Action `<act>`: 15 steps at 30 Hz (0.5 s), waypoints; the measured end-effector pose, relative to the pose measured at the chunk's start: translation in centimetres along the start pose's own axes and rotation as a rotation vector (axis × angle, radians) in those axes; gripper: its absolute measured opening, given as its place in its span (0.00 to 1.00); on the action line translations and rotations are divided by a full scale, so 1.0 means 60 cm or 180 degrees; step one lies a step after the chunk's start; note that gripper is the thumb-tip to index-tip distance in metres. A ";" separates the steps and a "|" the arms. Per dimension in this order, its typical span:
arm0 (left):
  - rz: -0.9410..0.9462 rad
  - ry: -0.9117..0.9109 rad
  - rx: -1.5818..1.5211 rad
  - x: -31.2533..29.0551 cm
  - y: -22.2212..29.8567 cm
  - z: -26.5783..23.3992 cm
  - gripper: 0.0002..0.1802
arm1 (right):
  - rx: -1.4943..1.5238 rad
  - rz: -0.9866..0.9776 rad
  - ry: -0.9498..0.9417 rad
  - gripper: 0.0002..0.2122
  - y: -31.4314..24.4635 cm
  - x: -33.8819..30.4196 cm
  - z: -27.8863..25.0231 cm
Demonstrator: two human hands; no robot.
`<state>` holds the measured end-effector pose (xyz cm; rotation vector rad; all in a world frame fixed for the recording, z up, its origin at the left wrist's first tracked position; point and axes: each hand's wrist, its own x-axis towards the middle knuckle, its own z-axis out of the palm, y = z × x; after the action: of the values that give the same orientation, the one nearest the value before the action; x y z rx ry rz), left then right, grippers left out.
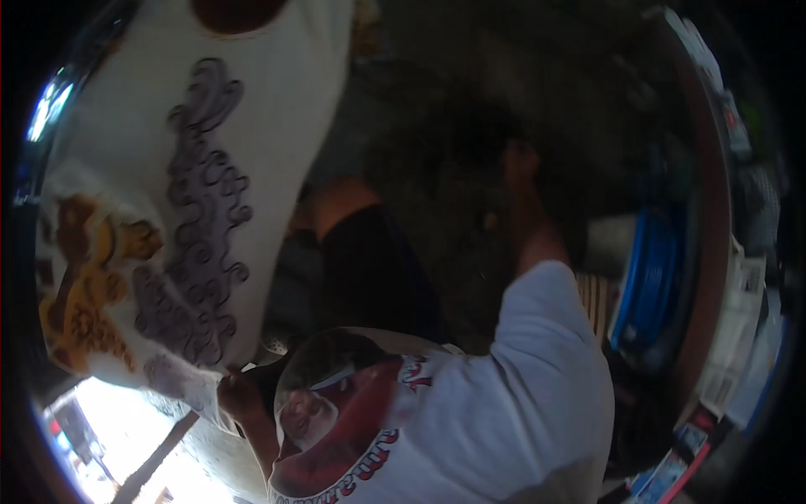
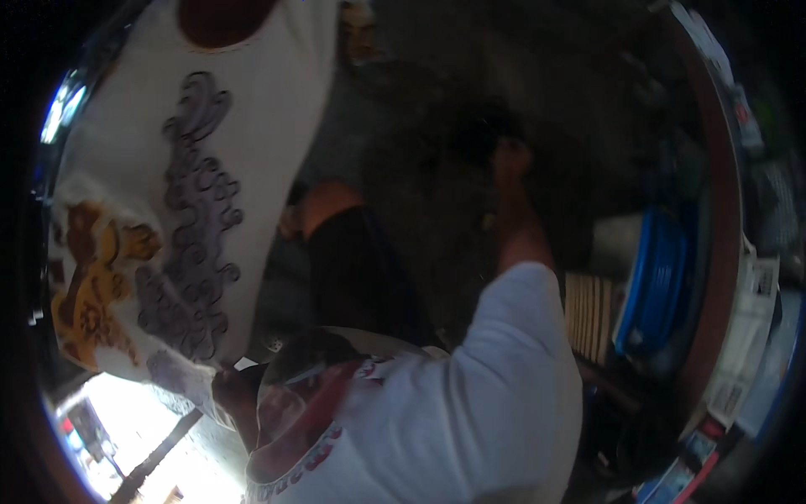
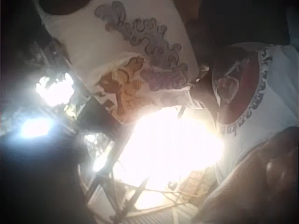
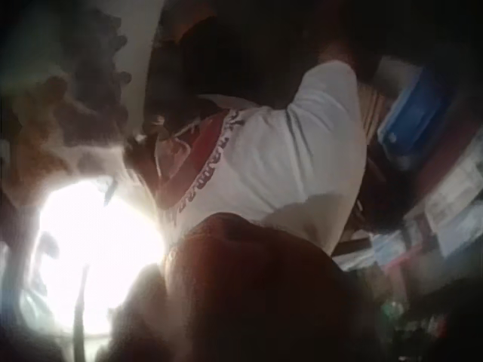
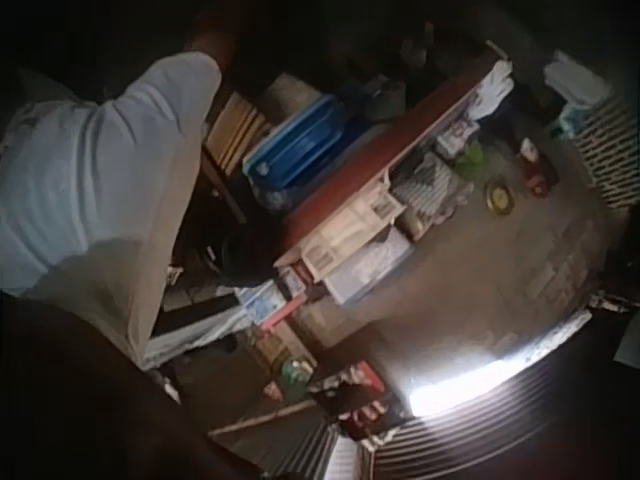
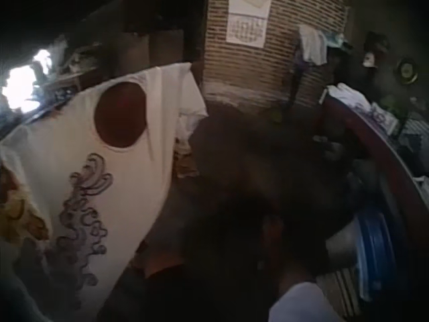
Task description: Apply wax or dye to a batik fabric using a canting tool or brush.
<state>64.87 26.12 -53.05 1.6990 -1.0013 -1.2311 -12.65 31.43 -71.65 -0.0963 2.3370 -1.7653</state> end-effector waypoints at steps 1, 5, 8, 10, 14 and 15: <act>-0.0756 0.0201 -0.1829 0.007 0.019 0.023 0.21 | 0.0117 -0.0003 0.0090 0.10 -0.004 0.010 -0.018; -0.1242 0.1132 -0.3019 0.027 0.051 0.026 0.29 | 0.0091 0.0342 0.0058 0.11 -0.024 0.007 -0.005; -0.0495 -0.0643 -0.2297 0.041 0.038 -0.005 0.36 | -0.0353 0.0342 0.0089 0.13 0.002 0.034 -0.009; -0.0557 -0.0193 -0.1936 0.054 0.018 -0.039 0.35 | -0.0512 0.0575 -0.0018 0.13 0.008 0.017 0.027; -0.0674 0.0105 -0.1415 0.060 -0.002 -0.030 0.32 | -0.1340 0.0435 0.0142 0.14 0.061 0.067 0.012; -0.0651 0.0170 -0.1439 0.059 -0.008 -0.037 0.32 | -0.1330 0.0409 0.0074 0.14 0.070 0.071 0.018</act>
<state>67.85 23.37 -54.20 1.4874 -0.4748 -1.4093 -16.28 30.85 -76.47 0.0109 2.6268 -1.2063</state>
